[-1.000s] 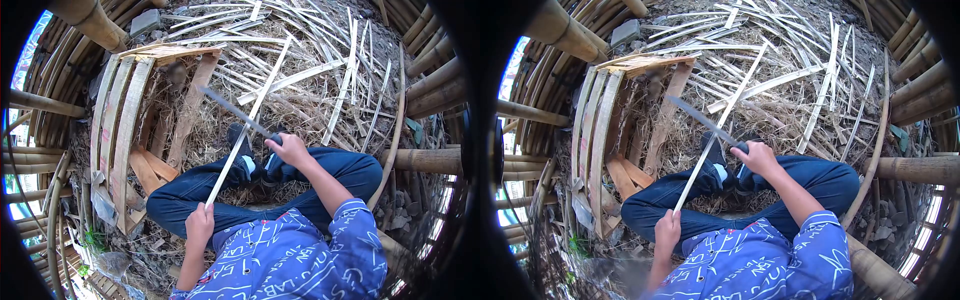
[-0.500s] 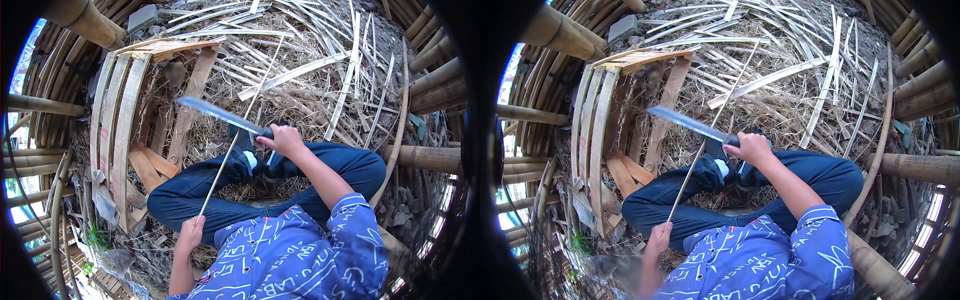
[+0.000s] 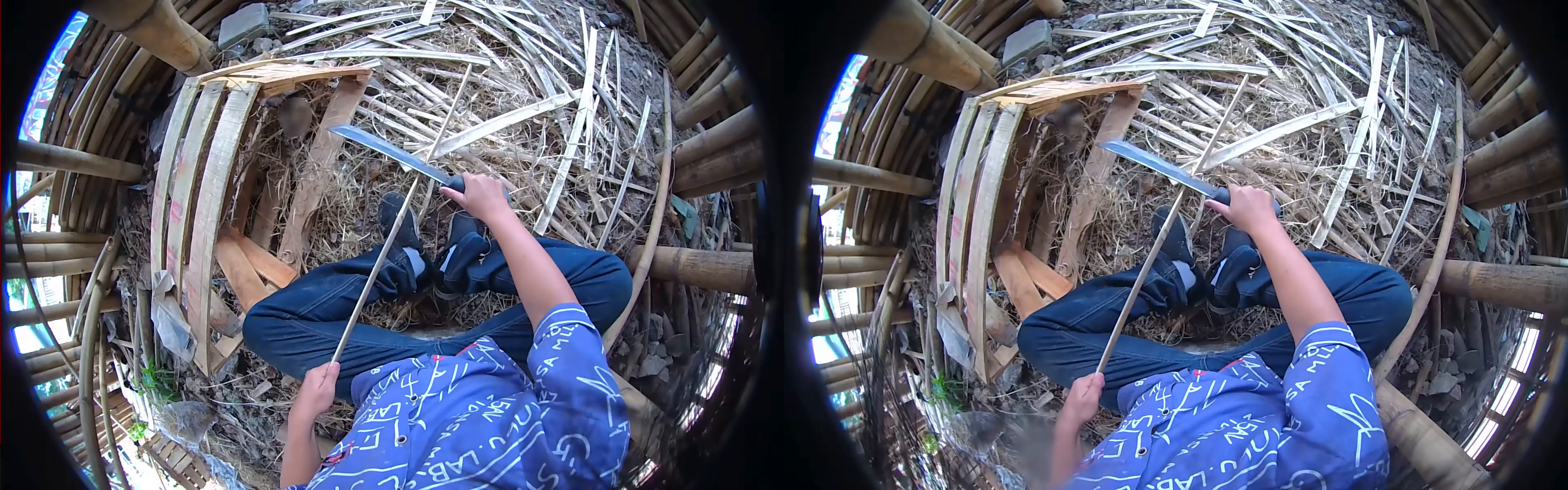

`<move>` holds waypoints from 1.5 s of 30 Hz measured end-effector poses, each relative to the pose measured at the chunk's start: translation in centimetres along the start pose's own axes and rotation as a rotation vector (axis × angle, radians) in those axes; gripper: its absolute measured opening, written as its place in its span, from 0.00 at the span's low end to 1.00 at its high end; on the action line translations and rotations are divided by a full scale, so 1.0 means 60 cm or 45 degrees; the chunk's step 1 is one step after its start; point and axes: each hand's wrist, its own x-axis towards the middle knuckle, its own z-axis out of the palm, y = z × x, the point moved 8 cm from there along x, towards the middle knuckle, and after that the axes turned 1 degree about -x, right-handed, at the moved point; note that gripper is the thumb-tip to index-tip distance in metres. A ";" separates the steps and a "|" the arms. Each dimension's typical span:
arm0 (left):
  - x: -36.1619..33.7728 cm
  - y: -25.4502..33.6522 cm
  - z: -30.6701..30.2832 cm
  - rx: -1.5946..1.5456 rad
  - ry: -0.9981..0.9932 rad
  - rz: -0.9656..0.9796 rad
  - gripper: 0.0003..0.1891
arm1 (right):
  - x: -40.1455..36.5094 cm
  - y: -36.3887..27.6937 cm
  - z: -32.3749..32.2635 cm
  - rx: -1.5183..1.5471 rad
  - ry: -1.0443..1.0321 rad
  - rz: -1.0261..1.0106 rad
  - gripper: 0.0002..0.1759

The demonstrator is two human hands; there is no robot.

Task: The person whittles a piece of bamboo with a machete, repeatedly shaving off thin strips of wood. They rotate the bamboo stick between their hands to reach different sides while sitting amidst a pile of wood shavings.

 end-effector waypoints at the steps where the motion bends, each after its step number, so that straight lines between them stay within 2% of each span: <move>1: 0.002 -0.008 0.002 -0.038 -0.016 0.011 0.21 | 0.003 -0.001 -0.006 -0.032 -0.025 -0.019 0.39; 8: 0.007 -0.020 0.009 -0.176 -0.078 -0.079 0.21 | -0.014 -0.017 -0.020 -0.047 0.054 -0.055 0.39; 12: 0.005 -0.029 0.012 -0.170 -0.105 -0.108 0.21 | -0.049 -0.037 -0.033 -0.006 -0.056 -0.077 0.38; 14: 0.009 -0.019 0.010 -0.169 -0.082 0.025 0.20 | -0.068 -0.059 -0.027 -0.047 -0.218 -0.237 0.38; 16: 0.001 -0.015 0.005 -0.154 -0.098 -0.033 0.20 | -0.062 -0.041 -0.018 -0.097 -0.211 -0.260 0.37; 18: -0.007 -0.022 0.014 -0.141 -0.123 -0.102 0.20 | -0.030 0.025 -0.036 0.025 -0.054 0.017 0.38; 19: 0.000 -0.013 0.019 -0.121 -0.093 0.011 0.20 | -0.012 0.048 -0.036 -0.005 -0.081 0.132 0.39; 20: 0.006 -0.006 0.020 -0.101 -0.057 0.124 0.19 | -0.008 0.046 -0.030 0.001 -0.075 0.124 0.39; 22: 0.010 -0.014 0.015 -0.185 -0.099 0.058 0.19 | 0.000 0.026 -0.044 -0.118 -0.043 0.103 0.39; 24: 0.006 -0.028 0.019 -0.277 -0.185 -0.167 0.19 | -0.009 0.013 -0.052 -0.060 0.007 0.035 0.38; 26: 0.005 -0.031 0.018 -0.240 -0.172 -0.180 0.19 | -0.029 0.002 -0.048 -0.072 -0.095 -0.050 0.37; 28: 0.002 -0.026 0.015 -0.198 -0.178 0.003 0.18 | -0.030 0.003 -0.034 -0.139 -0.150 -0.093 0.37; 29: -0.006 -0.034 0.015 -0.194 -0.183 -0.008 0.18 | -0.038 0.010 -0.023 -0.214 -0.210 -0.132 0.36; 30: -0.015 -0.042 0.011 -0.215 -0.164 -0.018 0.18 | -0.025 0.045 -0.020 -0.118 -0.094 -0.047 0.37; 32: -0.015 -0.041 0.007 -0.238 -0.136 -0.013 0.18 | 0.002 0.108 -0.035 -0.022 -0.041 0.254 0.37; 35: -0.016 -0.025 0.001 -0.159 -0.085 0.079 0.17 | 0.024 0.110 -0.041 -0.191 0.005 0.192 0.37; 38: -0.016 -0.045 0.003 -0.252 -0.186 -0.030 0.17 | 0.019 0.087 -0.069 -0.161 -0.011 0.126 0.37; 40: -0.033 -0.049 -0.010 -0.216 -0.199 -0.234 0.17 | 0.009 0.104 -0.071 -0.111 0.015 0.116 0.37; 42: -0.039 -0.064 -0.015 -0.242 -0.202 -0.221 0.17 | 0.002 0.132 -0.064 -0.168 -0.126 0.113 0.38; 44: -0.052 -0.018 -0.021 -0.019 -0.187 -0.034 0.17 | -0.005 0.153 -0.042 -0.209 -0.119 0.140 0.39; 45: -0.052 -0.023 -0.025 -0.059 -0.168 -0.064 0.17 | 0.002 0.161 -0.040 -0.213 -0.092 0.237 0.40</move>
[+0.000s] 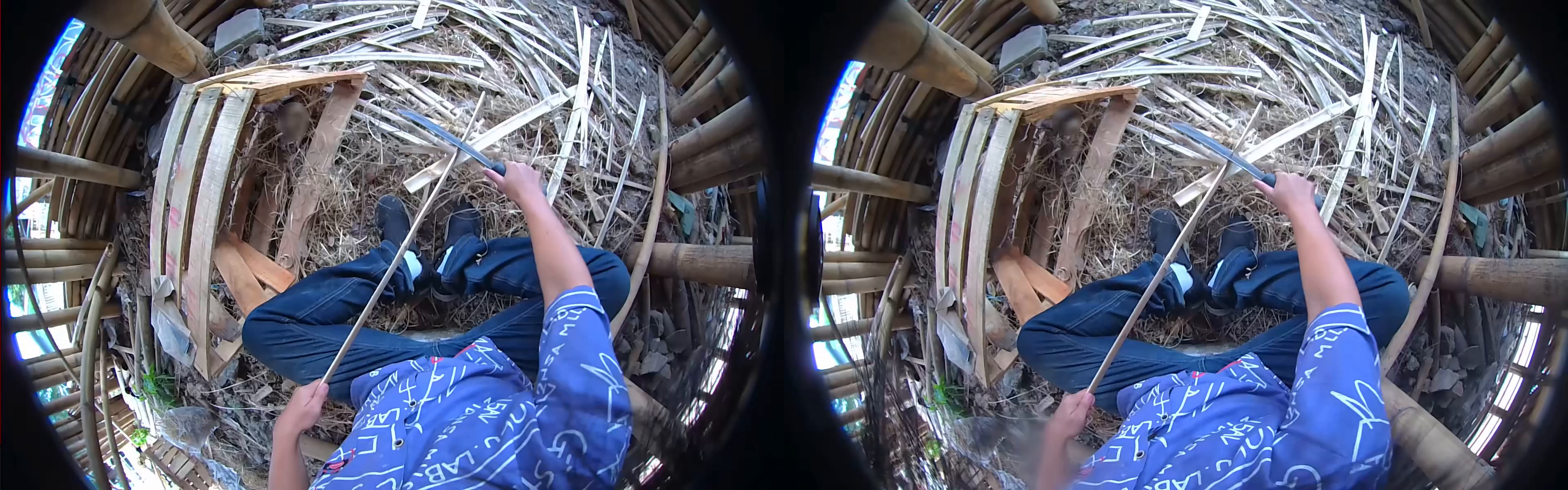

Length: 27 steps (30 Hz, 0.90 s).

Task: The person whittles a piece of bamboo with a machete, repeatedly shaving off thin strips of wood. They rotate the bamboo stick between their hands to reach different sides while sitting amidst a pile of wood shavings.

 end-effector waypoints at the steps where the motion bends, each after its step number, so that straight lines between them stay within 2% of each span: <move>1: 0.001 -0.007 -0.006 -0.004 0.011 0.009 0.17 | 0.010 0.006 0.001 0.008 0.021 0.096 0.40; 5: -0.015 -0.067 -0.016 -0.107 -0.027 -0.103 0.17 | 0.016 -0.012 -0.023 -0.102 -0.016 -0.055 0.38; 7: -0.011 -0.047 -0.028 0.021 -0.001 -0.040 0.17 | 0.007 -0.020 -0.029 -0.075 -0.001 -0.050 0.38; 13: -0.037 0.012 -0.045 0.174 0.041 -0.108 0.17 | -0.038 -0.023 -0.036 0.108 0.105 -0.069 0.39; 16: -0.049 0.009 -0.047 0.255 0.058 -0.160 0.17 | -0.066 -0.039 -0.063 0.063 0.081 -0.199 0.38; 19: -0.046 0.025 -0.040 0.315 0.031 -0.063 0.17 | -0.064 -0.056 -0.059 -0.025 0.015 -0.332 0.36; 21: -0.067 0.029 -0.054 0.226 0.200 -0.015 0.17 | -0.047 -0.027 -0.068 -0.074 0.038 -0.269 0.34; 22: -0.084 0.031 -0.056 0.230 0.196 -0.019 0.17 | -0.040 0.004 -0.098 -0.007 0.065 -0.153 0.32; 24: -0.118 0.043 -0.064 0.470 0.243 0.012 0.16 | -0.008 0.111 -0.098 0.035 -0.075 0.228 0.33; 25: -0.121 0.040 -0.063 0.463 0.245 0.006 0.16 | -0.002 0.165 -0.097 0.017 0.042 0.350 0.33; 27: -0.118 0.026 -0.048 0.457 0.094 -0.050 0.15 | -0.012 0.223 -0.100 -0.002 0.096 0.405 0.40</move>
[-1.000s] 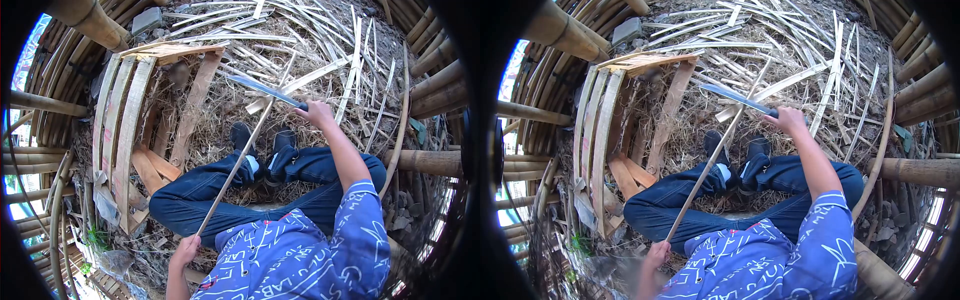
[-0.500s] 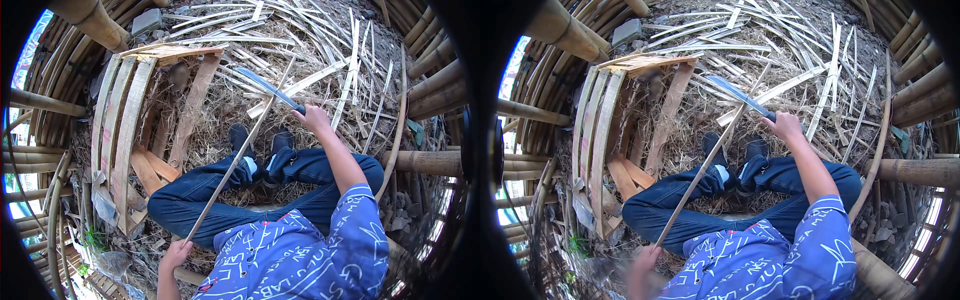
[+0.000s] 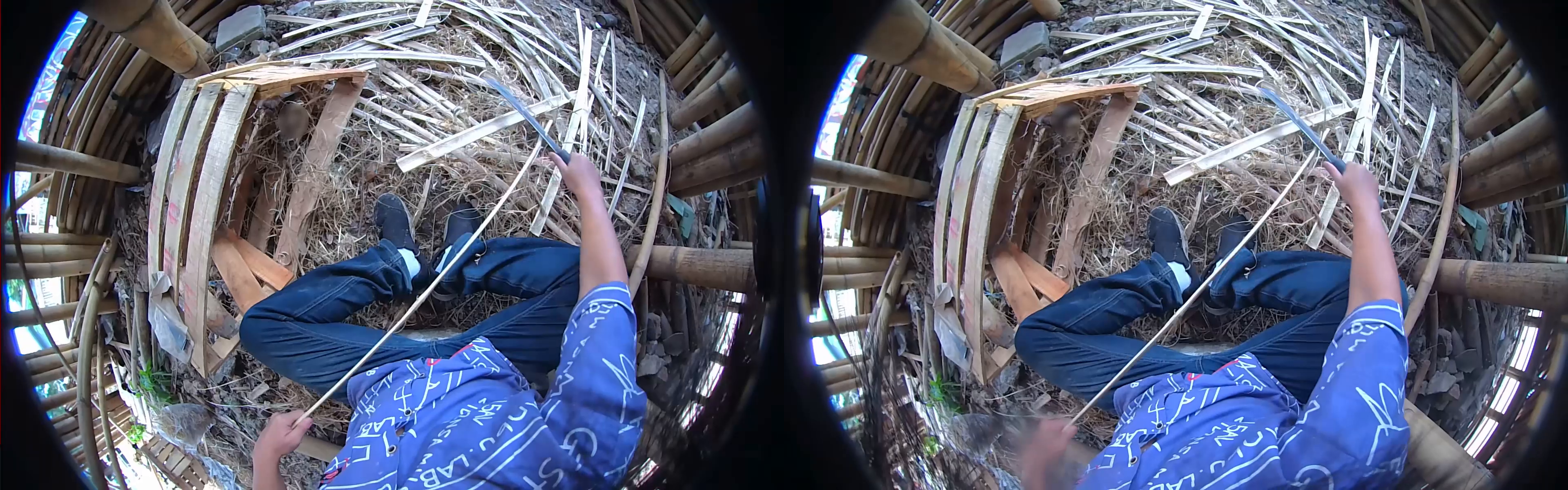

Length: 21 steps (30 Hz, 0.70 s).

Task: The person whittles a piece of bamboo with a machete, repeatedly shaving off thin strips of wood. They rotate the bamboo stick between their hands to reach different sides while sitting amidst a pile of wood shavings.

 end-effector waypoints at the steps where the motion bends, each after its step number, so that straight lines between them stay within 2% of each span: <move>1: 0.006 -0.002 0.002 -0.083 0.029 0.105 0.14 | -0.008 0.006 -0.005 -0.018 0.031 -0.031 0.41; 4: 0.011 -0.012 -0.020 0.111 0.176 0.250 0.14 | -0.024 0.004 -0.025 -0.058 0.152 -0.071 0.41; 6: 0.028 -0.018 -0.025 0.131 0.126 0.245 0.14 | -0.038 -0.016 -0.037 -0.093 0.092 -0.123 0.40; 8: 0.044 -0.016 -0.033 0.244 0.198 0.236 0.14 | -0.047 -0.040 -0.048 -0.074 0.080 -0.160 0.39; 9: 0.043 0.004 -0.048 0.158 0.307 0.258 0.13 | -0.052 -0.056 -0.055 -0.051 0.103 -0.211 0.39; 10: 0.045 0.005 -0.052 0.163 0.314 0.262 0.13 | -0.056 -0.071 -0.061 -0.026 0.125 -0.259 0.38; 11: 0.052 -0.009 -0.054 0.058 0.255 0.158 0.13 | -0.058 -0.080 -0.071 -0.035 0.148 -0.280 0.38; 13: 0.060 -0.042 -0.047 -0.036 0.151 0.019 0.14 | -0.030 -0.056 -0.076 -0.035 0.136 -0.194 0.39; 14: 0.055 -0.055 -0.043 -0.034 0.143 0.020 0.14 | -0.014 -0.039 -0.076 -0.040 0.118 -0.123 0.39; 16: 0.033 -0.033 -0.042 0.053 0.249 0.232 0.15 | 0.009 -0.003 -0.088 -0.074 0.181 0.001 0.40; 18: 0.029 -0.040 -0.025 0.112 0.260 0.285 0.16 | 0.010 -0.007 -0.083 -0.093 0.128 -0.023 0.40; 19: 0.029 -0.040 -0.023 0.163 0.264 0.230 0.16 | -0.009 -0.027 -0.093 -0.176 0.186 -0.071 0.40; 20: 0.036 -0.042 -0.025 0.222 0.266 0.185 0.16 | -0.008 -0.030 -0.076 -0.240 0.133 -0.155 0.39; 21: 0.041 -0.051 -0.024 0.166 0.253 0.255 0.15 | -0.028 -0.041 -0.082 -0.242 0.116 -0.234 0.38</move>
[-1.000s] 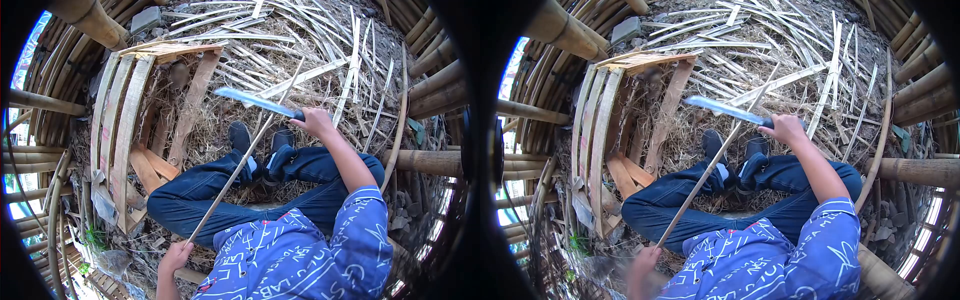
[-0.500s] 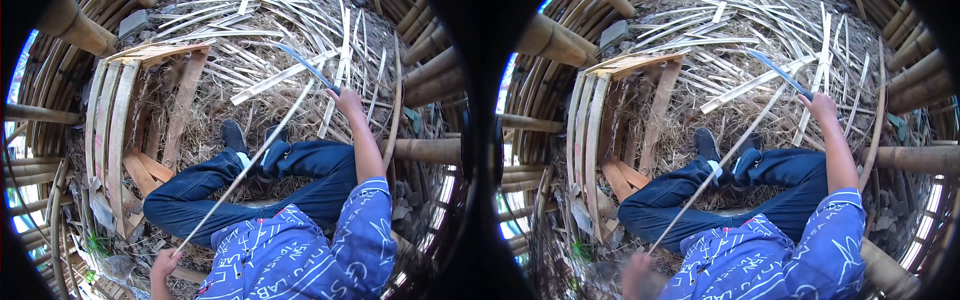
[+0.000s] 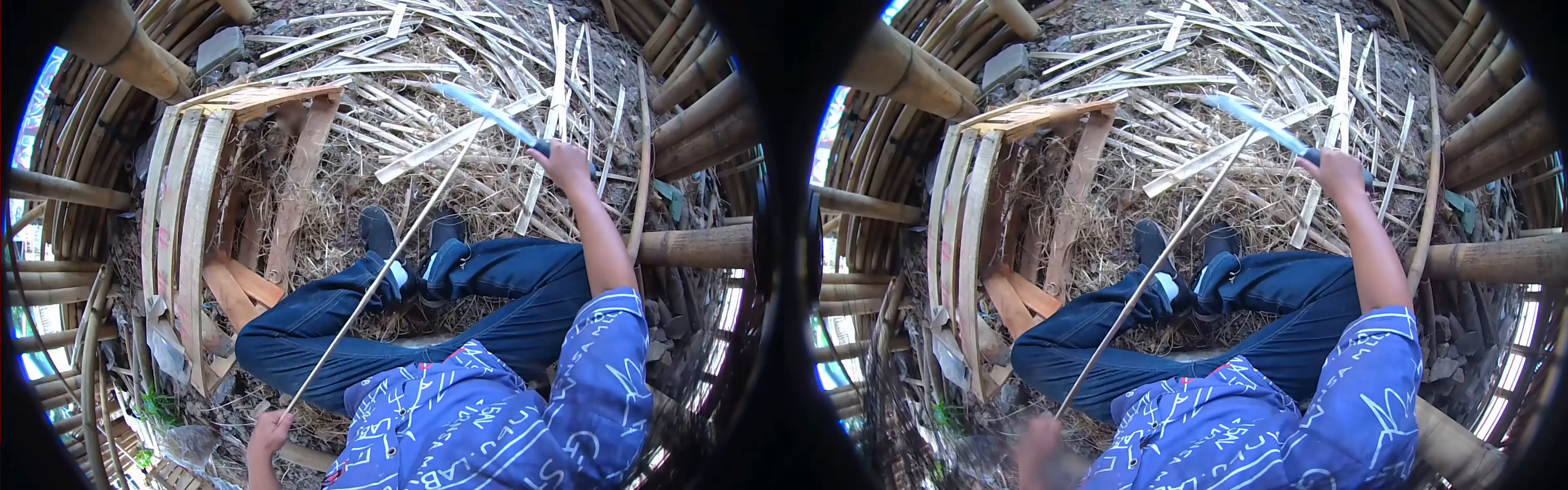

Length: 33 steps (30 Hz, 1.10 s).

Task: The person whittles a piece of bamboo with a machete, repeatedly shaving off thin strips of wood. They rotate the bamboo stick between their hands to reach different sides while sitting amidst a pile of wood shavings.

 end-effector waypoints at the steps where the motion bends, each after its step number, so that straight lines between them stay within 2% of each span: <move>1: 0.003 -0.001 0.002 -0.005 -0.009 0.004 0.15 | -0.018 -0.022 -0.011 -0.003 -0.015 -0.089 0.38; 3: 0.007 0.001 0.006 0.032 -0.033 0.033 0.14 | -0.028 -0.038 -0.005 -0.062 -0.088 -0.122 0.36; 5: 0.003 -0.004 -0.008 0.012 -0.005 0.024 0.14 | -0.037 -0.044 -0.004 -0.062 0.008 -0.157 0.36; 7: -0.008 -0.050 -0.006 -0.008 0.022 0.030 0.14 | -0.012 0.025 0.003 0.071 -0.005 0.101 0.38; 9: -0.057 -0.181 0.028 -0.631 0.160 -0.135 0.14 | 0.024 0.156 0.052 0.323 -0.023 0.573 0.41; 10: -0.059 -0.104 -0.009 -0.102 0.171 -0.097 0.15 | 0.029 0.194 0.050 0.390 0.047 0.654 0.42; 11: -0.057 -0.082 -0.020 -0.102 0.183 -0.102 0.15 | 0.022 0.225 0.050 0.475 0.044 0.728 0.42; 12: -0.056 -0.083 -0.020 -0.121 0.166 -0.262 0.15 | 0.002 0.236 0.028 0.411 0.067 0.775 0.43; 13: -0.058 -0.093 -0.014 -0.143 0.146 -0.421 0.15 | -0.012 0.244 0.014 0.375 0.151 0.738 0.44; 14: -0.049 -0.088 -0.002 0.026 0.162 -0.044 0.16 | -0.022 0.236 0.003 0.351 0.136 0.670 0.44; 17: 0.003 -0.028 -0.032 -0.218 0.306 -0.087 0.15 | -0.050 0.196 -0.034 0.323 0.115 0.551 0.43; 21: 0.051 0.013 -0.060 -0.113 0.293 -0.158 0.13 | -0.080 0.135 -0.062 0.453 0.135 0.452 0.39; 23: 0.054 0.056 -0.089 0.020 0.482 -0.032 0.11 | -0.085 0.114 -0.071 0.500 0.189 0.424 0.38; 26: 0.080 0.059 -0.086 0.053 0.495 -0.032 0.11 | -0.091 0.078 -0.084 0.773 0.277 0.299 0.39; 29: 0.104 0.069 -0.071 0.029 0.482 0.004 0.10 | -0.110 0.025 -0.063 1.031 0.233 0.249 0.40; 31: 0.116 0.080 -0.050 -0.179 0.383 -0.092 0.08 | -0.142 -0.042 -0.041 1.547 0.043 0.245 0.37; 33: 0.126 0.131 -0.053 -0.098 0.395 -0.036 0.08 | -0.180 -0.104 -0.021 1.668 -0.107 0.286 0.33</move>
